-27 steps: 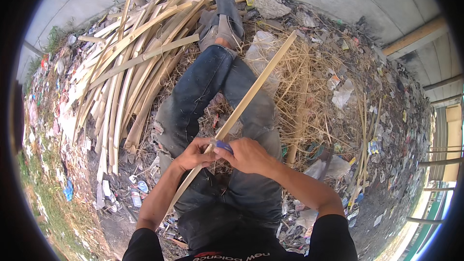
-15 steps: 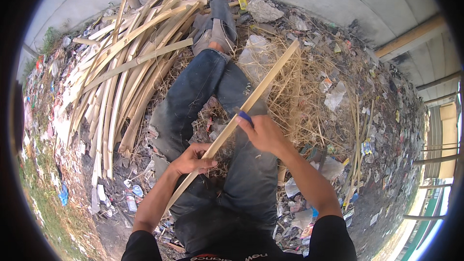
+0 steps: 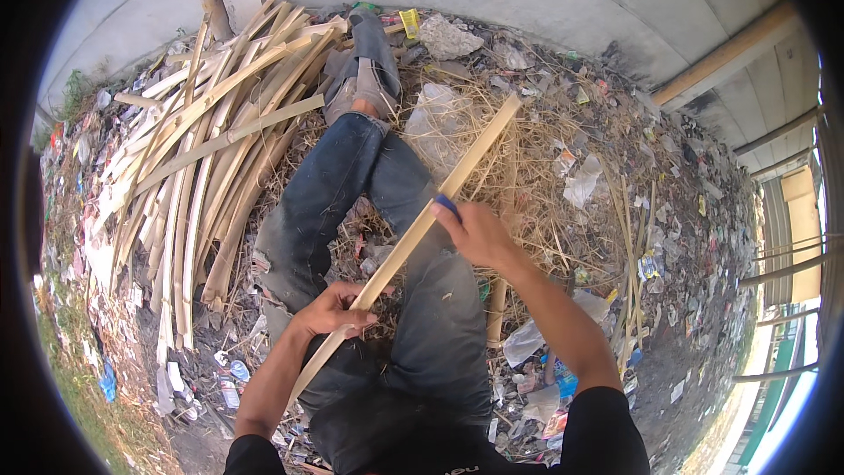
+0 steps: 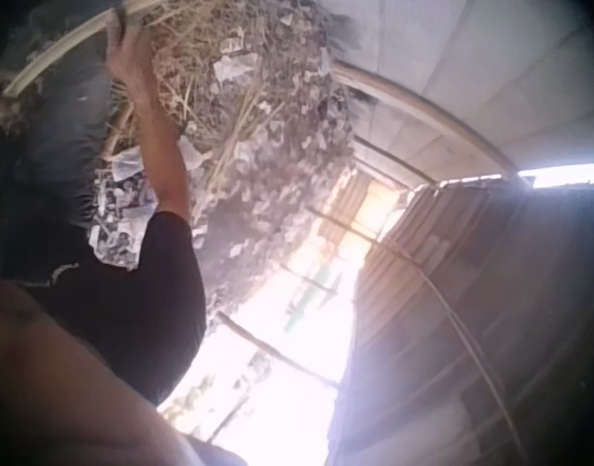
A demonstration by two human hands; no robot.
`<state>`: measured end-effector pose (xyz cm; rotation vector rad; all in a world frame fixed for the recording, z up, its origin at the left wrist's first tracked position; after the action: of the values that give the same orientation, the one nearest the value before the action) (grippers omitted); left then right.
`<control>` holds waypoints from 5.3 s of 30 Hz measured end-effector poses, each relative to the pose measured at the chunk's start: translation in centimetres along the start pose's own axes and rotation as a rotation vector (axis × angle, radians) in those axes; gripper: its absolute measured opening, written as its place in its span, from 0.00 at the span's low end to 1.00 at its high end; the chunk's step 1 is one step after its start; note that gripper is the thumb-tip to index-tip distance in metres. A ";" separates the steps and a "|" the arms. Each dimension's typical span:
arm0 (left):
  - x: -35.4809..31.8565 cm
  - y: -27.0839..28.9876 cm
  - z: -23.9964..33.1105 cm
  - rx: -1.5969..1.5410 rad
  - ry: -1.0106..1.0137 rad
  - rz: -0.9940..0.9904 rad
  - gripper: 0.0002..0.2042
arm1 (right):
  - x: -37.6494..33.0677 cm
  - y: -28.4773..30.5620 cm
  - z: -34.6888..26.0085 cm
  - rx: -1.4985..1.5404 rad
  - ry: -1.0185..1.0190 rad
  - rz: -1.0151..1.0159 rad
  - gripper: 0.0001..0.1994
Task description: The person sits cross-legged on a debris-strewn ground and uses a blue utility knife to shave thin strips off a long bamboo pole. The person holds the pole with the left hand and scrapes the blade along its length with the right hand, creating a pile of bamboo shavings on the ground.
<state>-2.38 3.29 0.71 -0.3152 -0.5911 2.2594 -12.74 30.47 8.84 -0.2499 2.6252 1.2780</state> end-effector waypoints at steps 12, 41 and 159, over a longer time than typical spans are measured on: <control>1.0 0.9 1.0 -0.043 -0.040 0.055 0.21 | -1.1 -3.0 -2.8 -0.295 0.187 -0.143 0.35; -2.3 0.5 0.5 -0.003 0.081 -0.183 0.22 | 2.8 13.9 10.1 0.869 -0.276 0.422 0.28; 5.4 -5.3 -4.8 0.442 0.316 -0.119 0.19 | -12.3 -8.0 12.1 0.550 -0.595 -0.237 0.31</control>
<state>-0.85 11.93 -0.96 -0.3896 0.0559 2.0965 2.40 35.95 -1.26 -0.0659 2.2199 0.4259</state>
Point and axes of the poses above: each hand's wrist, its own x-axis towards the middle knuckle, its own y-axis out of the back of the hand, z = x × y, the point moved 4 cm from there along x, towards the middle knuckle, and after that the axes turned 15 degrees about -y, right-handed, at the moved point
